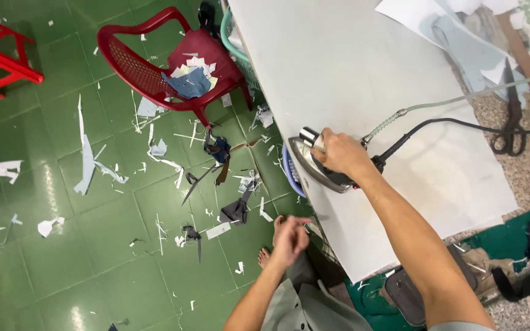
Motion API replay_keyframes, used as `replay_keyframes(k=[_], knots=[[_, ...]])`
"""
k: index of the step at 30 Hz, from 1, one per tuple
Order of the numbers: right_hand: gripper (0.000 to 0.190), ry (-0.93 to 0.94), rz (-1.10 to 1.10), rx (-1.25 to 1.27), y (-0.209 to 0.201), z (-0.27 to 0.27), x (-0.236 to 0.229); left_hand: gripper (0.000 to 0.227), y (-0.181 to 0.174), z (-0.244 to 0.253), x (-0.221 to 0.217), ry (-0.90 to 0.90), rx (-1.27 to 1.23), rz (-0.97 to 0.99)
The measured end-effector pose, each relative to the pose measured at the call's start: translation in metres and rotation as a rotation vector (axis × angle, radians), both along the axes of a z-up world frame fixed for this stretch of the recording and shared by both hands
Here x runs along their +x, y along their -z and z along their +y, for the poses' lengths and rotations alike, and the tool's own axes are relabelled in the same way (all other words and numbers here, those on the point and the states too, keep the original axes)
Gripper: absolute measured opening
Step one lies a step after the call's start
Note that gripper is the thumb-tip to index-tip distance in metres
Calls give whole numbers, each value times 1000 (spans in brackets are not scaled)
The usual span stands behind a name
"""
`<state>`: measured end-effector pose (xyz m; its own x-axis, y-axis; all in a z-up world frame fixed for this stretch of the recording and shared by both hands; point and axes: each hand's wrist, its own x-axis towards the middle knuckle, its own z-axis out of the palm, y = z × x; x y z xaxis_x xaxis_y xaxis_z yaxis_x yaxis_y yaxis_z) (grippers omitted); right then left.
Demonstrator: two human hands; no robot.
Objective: The person irons a white piece of fabric on a table using a steam iron. They smooth the fabric with their hands, place a black rectangular object on top of it, and continue ironing over the object. The person also picks up a pair of scissors at the end of the clip.
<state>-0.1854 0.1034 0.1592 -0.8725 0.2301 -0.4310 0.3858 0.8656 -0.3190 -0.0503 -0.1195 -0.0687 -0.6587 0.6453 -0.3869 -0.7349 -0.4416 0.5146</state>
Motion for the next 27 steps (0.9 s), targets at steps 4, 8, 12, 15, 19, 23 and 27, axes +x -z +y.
replay_keyframes(k=[4,8,12,15,19,23,27], knots=[[46,-9,-10,-21,4,0,31,57,-8,-18,-24,-98,66,-46],[45,-48,-9,3,8,1,59,51,-13,-24,-38,-227,49,-75],[42,-60,-14,-6,8,0,82,49,-20,-23,-43,-322,39,-92],[42,-78,-20,-16,7,-2,101,47,-28,-19,-44,-351,45,-85],[44,-63,-30,-37,3,-4,122,46,-42,-14,-47,-367,5,-104],[56,-54,-43,-105,-12,-9,138,45,-47,-12,-50,-389,-34,-81],[52,-43,-9,-158,-14,-11,156,45,-45,-8,-47,-379,-8,-76]])
